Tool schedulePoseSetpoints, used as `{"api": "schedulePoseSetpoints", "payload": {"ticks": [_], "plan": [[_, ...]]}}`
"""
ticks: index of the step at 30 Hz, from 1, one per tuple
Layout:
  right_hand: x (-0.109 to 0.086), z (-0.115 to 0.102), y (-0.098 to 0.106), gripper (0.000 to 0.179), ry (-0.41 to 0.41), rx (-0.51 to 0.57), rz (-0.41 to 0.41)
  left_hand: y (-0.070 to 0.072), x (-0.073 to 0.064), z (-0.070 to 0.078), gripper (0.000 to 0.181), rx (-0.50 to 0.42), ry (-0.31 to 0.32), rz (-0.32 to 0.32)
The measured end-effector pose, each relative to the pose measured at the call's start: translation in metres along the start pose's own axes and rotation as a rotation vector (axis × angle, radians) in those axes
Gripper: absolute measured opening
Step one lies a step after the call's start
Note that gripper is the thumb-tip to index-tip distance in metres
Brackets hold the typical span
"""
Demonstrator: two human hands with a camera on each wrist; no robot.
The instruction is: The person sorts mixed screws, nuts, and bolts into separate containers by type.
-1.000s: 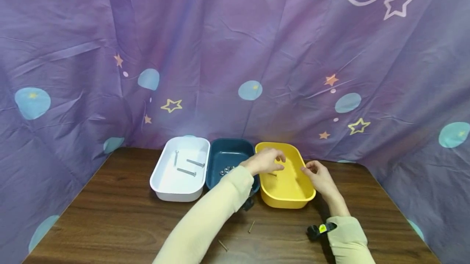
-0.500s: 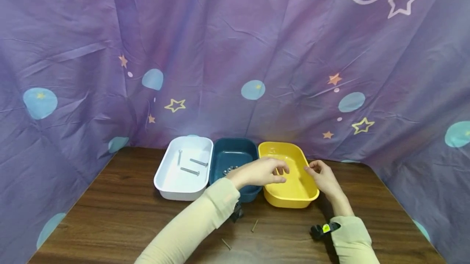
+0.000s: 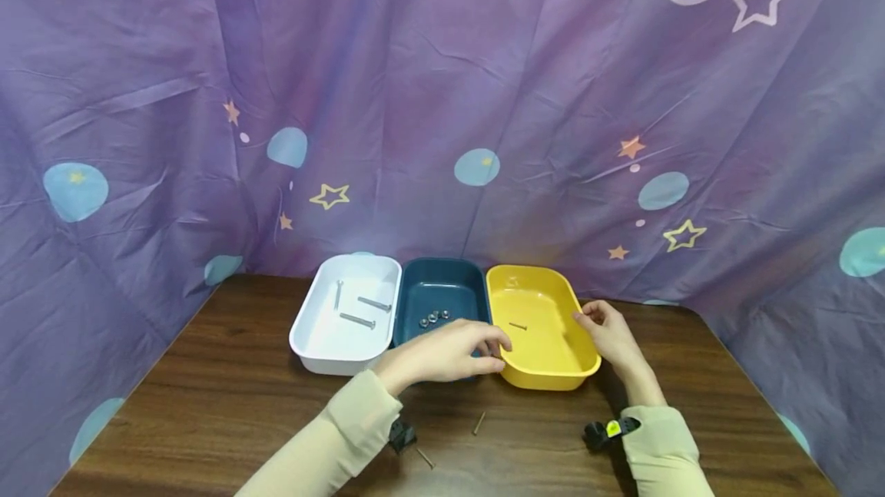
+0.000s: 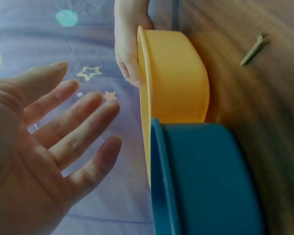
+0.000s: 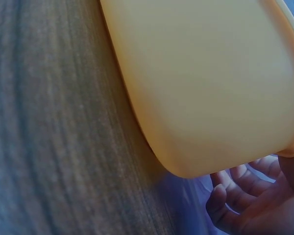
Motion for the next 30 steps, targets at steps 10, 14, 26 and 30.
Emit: {"api": "schedulePoseSetpoints", "payload": {"ticks": [10,14,26,30], "plan": [[-0.001,0.000,0.001,0.029,-0.003,0.011,0.012,-0.015,-0.048,0.002,0.024,0.018,-0.013,0.001],[-0.001,0.000,0.001,0.029,-0.009,0.016,0.003,-0.024,-0.067,-0.006,0.027,0.052,0.051,-0.004],[0.000,0.000,0.000,0.028,-0.014,-0.003,0.007,-0.044,-0.098,-0.022,0.030,0.049,0.146,-0.056],[0.000,0.000,0.000,0.028,-0.003,-0.002,0.003,-0.050,-0.105,-0.025,0.030,0.057,0.192,-0.060]]}}
Point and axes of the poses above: each hand's wrist, its own x-axis towards the middle knuckle, its own y-axis out of the back of the hand, z = x × y, the point moved 7 cm from there along x, towards the middle knuckle, and after that the axes turned 4 degrees about -y, right-handed, at the moved point
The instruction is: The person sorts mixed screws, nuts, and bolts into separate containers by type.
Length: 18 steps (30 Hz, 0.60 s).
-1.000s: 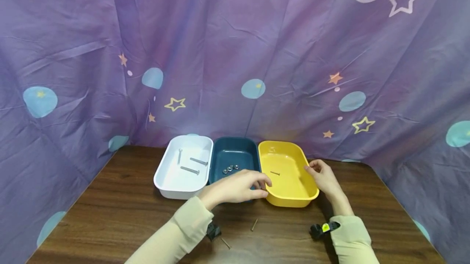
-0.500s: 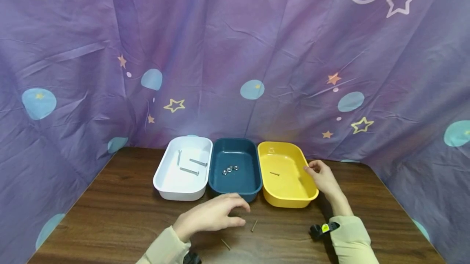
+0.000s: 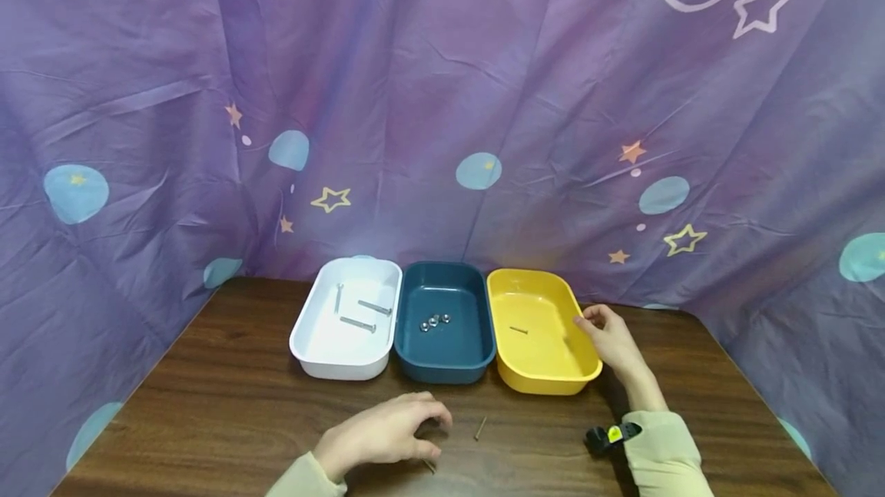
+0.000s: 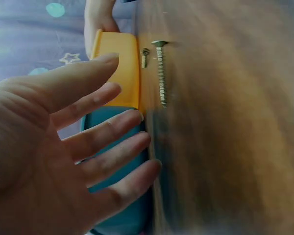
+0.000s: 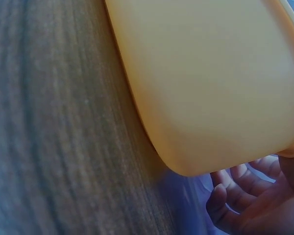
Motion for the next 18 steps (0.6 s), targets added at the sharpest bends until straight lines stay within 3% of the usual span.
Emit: {"api": "schedulePoseSetpoints", "payload": {"ticks": [9,18], "plan": [[0.002,-0.002,0.003,0.029,0.014,-0.039,-0.001,-0.004,-0.008,-0.005,0.029,0.029,0.000,0.007],[0.000,0.002,0.001,0.031,0.010,-0.052,-0.004,-0.009,-0.012,0.000,0.023,0.088,-0.086,0.021]]}}
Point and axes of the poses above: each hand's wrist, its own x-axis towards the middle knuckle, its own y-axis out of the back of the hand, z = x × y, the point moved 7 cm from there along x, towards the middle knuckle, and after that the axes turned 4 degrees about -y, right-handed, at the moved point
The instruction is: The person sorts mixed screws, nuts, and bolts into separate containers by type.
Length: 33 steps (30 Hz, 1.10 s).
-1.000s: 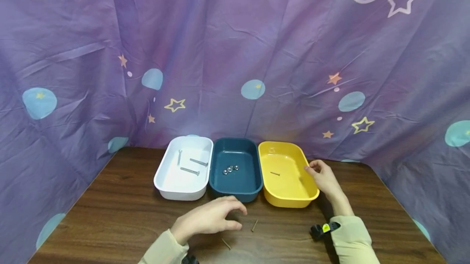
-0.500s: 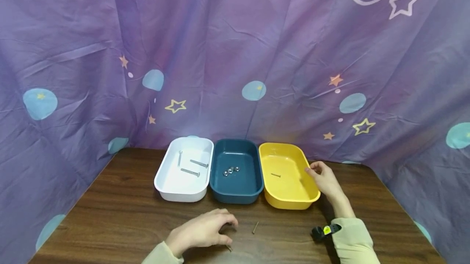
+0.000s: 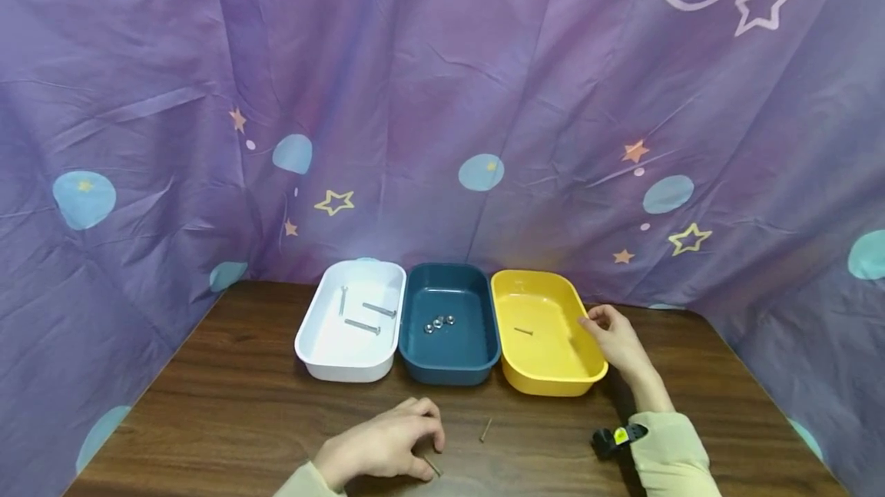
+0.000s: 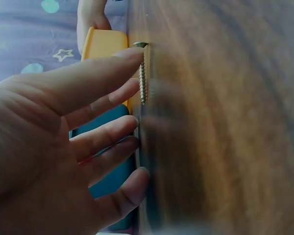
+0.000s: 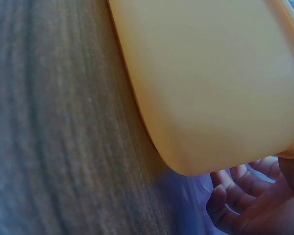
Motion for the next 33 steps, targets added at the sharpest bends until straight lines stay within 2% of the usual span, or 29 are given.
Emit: {"api": "schedulePoseSetpoints", "payload": {"ticks": [5,15,24,29,33], "plan": [[-0.0014,0.0011,-0.0020,0.032,-0.010,0.004,0.000,-0.0035,-0.0006,0.0021,0.018,0.007,-0.020,0.002],[-0.0025,-0.0007,-0.0002,0.030,0.003,0.018,0.009,-0.0051,-0.0004,0.0017,0.015,0.006,0.015,-0.025],[-0.0023,-0.0015,0.0005,0.030,0.008,0.013,0.005,-0.0067,-0.0006,0.0005,0.014,0.031,0.017,-0.030],[-0.0019,-0.0007,0.0005,0.031,-0.002,0.012,-0.003,-0.0060,0.0007,-0.0015,0.015,0.023,0.013,-0.015],[0.0000,0.0000,-0.0006,0.032,-0.004,0.008,0.000,-0.0002,0.0012,-0.0013,0.016,-0.002,-0.010,0.010]]}}
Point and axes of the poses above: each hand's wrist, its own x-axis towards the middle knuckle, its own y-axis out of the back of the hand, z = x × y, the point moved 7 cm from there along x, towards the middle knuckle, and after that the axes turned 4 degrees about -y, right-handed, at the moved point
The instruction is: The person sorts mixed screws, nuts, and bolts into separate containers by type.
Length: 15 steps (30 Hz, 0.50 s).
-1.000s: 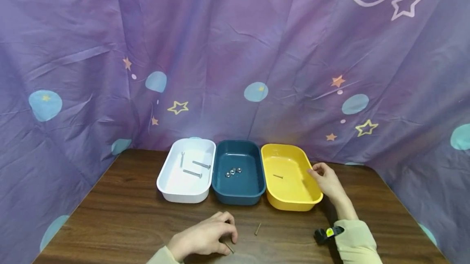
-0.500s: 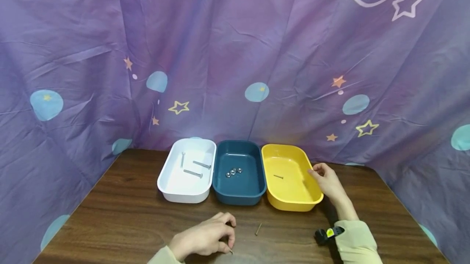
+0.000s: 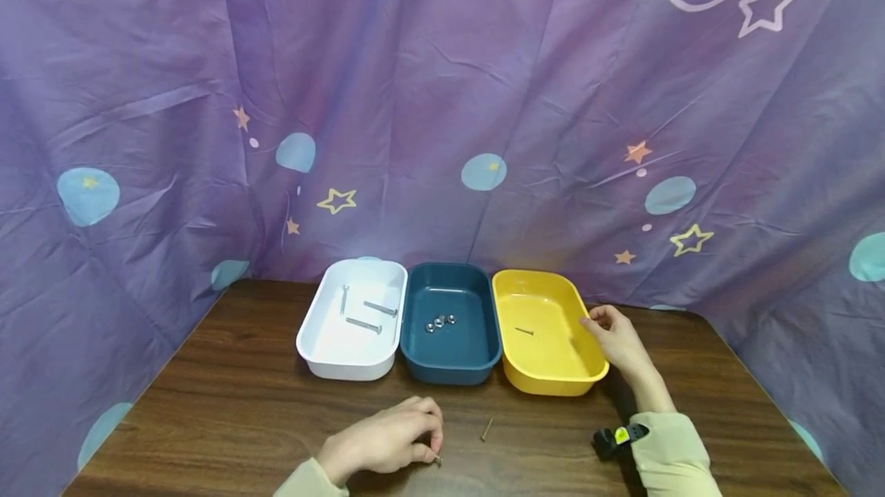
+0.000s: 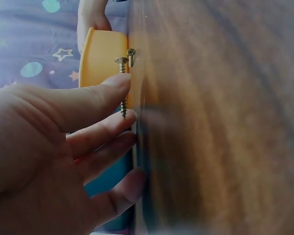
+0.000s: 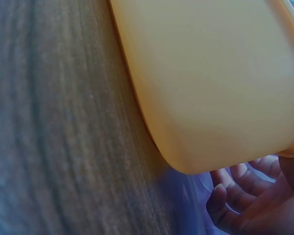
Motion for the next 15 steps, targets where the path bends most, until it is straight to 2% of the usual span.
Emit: {"api": "schedulePoseSetpoints", "payload": {"ticks": [3,9,15], "plan": [[0.001,0.000,0.000,0.031,0.000,-0.001,0.005,0.005,0.000,0.000,0.014,-0.017,0.005,0.006],[0.002,0.000,-0.002,0.029,0.003,0.023,0.003,0.011,0.002,-0.001,0.012,-0.048,0.064,-0.002],[0.000,0.001,-0.001,0.028,-0.011,0.027,0.006,0.014,0.011,0.004,0.013,-0.086,0.032,0.026]]}}
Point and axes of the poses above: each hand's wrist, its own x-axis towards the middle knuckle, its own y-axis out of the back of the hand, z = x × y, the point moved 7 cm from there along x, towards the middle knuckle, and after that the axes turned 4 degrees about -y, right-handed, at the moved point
